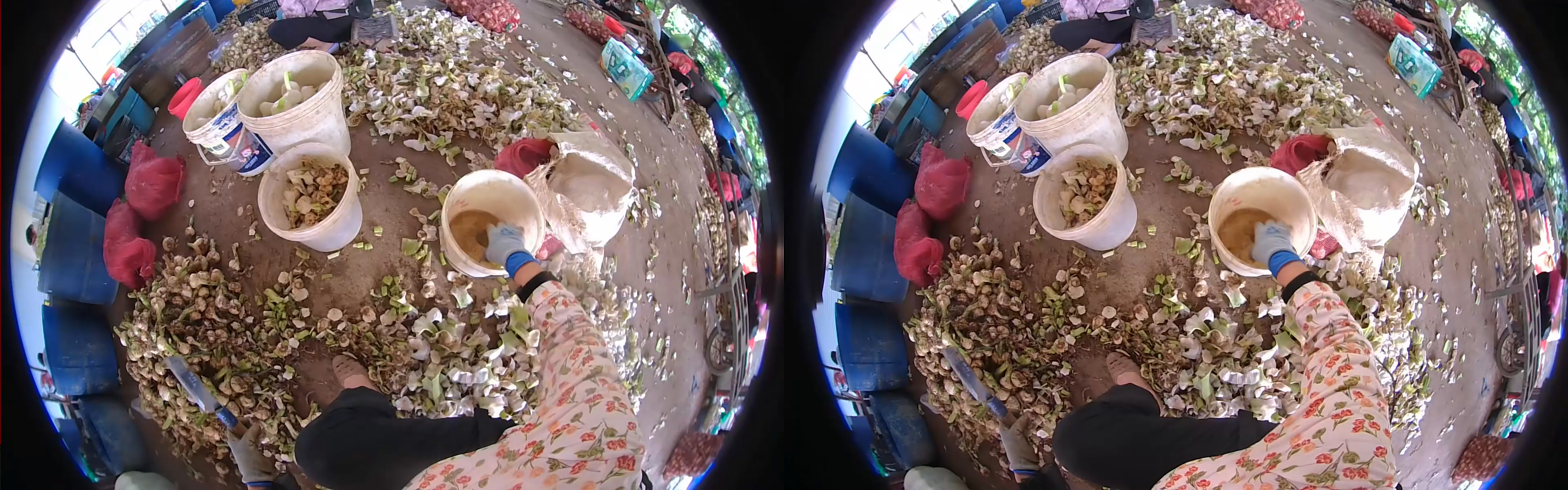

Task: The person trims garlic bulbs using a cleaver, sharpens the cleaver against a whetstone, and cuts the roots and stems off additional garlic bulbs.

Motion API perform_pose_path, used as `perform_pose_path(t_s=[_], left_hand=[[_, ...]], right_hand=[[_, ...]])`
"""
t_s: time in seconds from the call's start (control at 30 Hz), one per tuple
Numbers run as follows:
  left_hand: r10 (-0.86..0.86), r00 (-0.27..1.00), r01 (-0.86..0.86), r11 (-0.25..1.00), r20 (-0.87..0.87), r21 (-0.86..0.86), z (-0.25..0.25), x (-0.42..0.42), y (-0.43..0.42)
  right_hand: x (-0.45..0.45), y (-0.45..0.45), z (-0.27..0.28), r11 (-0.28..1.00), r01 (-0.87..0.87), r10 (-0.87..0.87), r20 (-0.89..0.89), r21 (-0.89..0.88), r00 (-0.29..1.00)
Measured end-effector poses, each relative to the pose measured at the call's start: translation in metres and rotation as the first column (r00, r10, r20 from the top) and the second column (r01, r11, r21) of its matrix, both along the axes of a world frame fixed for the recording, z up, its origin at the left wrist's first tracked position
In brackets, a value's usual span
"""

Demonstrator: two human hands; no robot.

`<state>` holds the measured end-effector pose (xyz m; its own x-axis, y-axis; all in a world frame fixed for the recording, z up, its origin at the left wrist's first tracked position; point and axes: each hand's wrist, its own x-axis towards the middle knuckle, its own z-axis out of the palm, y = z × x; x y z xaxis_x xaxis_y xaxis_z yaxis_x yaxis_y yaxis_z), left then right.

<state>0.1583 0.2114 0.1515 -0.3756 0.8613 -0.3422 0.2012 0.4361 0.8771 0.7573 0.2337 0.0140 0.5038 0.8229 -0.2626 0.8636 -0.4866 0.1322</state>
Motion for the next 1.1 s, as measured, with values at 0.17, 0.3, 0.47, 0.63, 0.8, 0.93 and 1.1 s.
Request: perform_pose_path(t_s=[0.17, 0.3, 0.47, 0.63, 0.8, 0.93, 1.1], left_hand=[[-0.139, 0.990, 0.139, 0.990, 0.002, 0.024, 0.008, 0.024, 0.017], [-0.166, 0.985, 0.166, 0.986, -0.035, -0.004, 0.011, 0.037, 0.020], [-0.224, 0.973, 0.219, 0.972, -0.061, -0.081, 0.009, 0.046, 0.010], [-0.204, 0.979, 0.203, 0.976, -0.013, -0.083, 0.006, 0.046, -0.001], [-0.199, 0.980, 0.197, 0.972, -0.005, -0.126, -0.005, 0.038, -0.009], [-0.211, 0.977, 0.207, 0.971, -0.017, -0.122, -0.016, 0.032, -0.016], [-0.207, 0.978, 0.206, 0.974, 0.008, -0.097, -0.020, 0.033, -0.019]], right_hand=[[0.028, -0.016, -0.046, 0.914, 0.164, -0.188, -0.031, -0.371, 0.982], [0.031, -0.031, -0.034, 0.942, 0.138, -0.175, -0.096, -0.305, 0.980], [0.021, -0.044, -0.018, 0.932, 0.083, -0.121, -0.088, -0.351, 0.989], [0.011, -0.067, -0.004, 0.917, 0.108, -0.168, -0.126, -0.384, 0.978], [0.013, -0.100, -0.018, 0.948, 0.150, -0.202, -0.169, -0.280, 0.965], [0.010, -0.120, -0.031, 0.958, 0.187, -0.231, -0.200, -0.218, 0.952], [-0.001, -0.139, -0.033, 0.948, 0.310, -0.317, -0.279, -0.073, 0.906]])
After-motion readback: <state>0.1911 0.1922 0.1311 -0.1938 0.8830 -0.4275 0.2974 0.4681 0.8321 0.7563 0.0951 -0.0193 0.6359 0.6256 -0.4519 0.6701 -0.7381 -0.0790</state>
